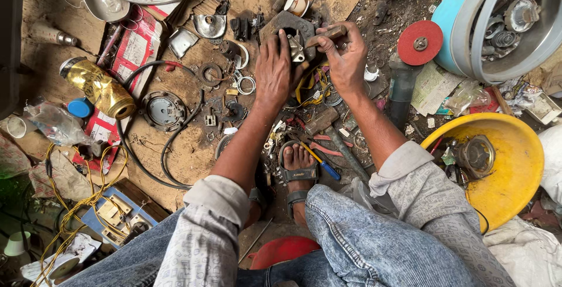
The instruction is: The person sits on the floor and repairs a metal part using a hammer, screwdriver, and angle grinder. They repeatedly strike the part with a hammer, pry at it with a screwdriver, and grind its surface with an angle grinder.
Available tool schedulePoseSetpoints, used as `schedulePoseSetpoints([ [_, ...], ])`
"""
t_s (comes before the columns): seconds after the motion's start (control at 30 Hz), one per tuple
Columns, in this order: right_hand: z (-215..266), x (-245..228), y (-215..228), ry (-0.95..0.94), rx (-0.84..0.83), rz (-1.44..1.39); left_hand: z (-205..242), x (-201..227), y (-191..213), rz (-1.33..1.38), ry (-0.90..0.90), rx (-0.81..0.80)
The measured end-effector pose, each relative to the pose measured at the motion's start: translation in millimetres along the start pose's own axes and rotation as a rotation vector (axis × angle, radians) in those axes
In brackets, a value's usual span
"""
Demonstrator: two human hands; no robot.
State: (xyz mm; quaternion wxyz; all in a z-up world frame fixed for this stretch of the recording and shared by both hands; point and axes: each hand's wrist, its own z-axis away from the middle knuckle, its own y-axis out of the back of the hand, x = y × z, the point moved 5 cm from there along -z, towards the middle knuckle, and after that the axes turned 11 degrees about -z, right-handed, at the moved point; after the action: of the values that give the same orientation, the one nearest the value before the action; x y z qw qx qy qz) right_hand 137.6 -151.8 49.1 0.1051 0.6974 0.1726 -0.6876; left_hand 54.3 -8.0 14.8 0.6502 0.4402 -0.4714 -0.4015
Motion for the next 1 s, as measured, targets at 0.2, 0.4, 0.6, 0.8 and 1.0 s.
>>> schedulePoseSetpoints([
  [0.2, -1, -9, -6, -0.025, -0.027, 0.025, -10, -2, -14, -0.026, 0.005, -0.039],
  [0.4, -1, -10, -4, -0.030, -0.013, -0.001, -15, -6, -19, 0.065, 0.038, -0.114],
  [0.6, -8, -8, -4, -0.033, -0.047, 0.005, -17, -4, -15, -0.103, 0.028, -0.094],
  [0.8, -5, 0, 2, -0.042, -0.034, -0.009, -7, 3, -7, -0.072, 0.036, -0.029],
  [1.0, -1, 6, 6, -0.047, -0.014, -0.034, -3, 5, 1, -0.080, 0.042, 0.021],
])
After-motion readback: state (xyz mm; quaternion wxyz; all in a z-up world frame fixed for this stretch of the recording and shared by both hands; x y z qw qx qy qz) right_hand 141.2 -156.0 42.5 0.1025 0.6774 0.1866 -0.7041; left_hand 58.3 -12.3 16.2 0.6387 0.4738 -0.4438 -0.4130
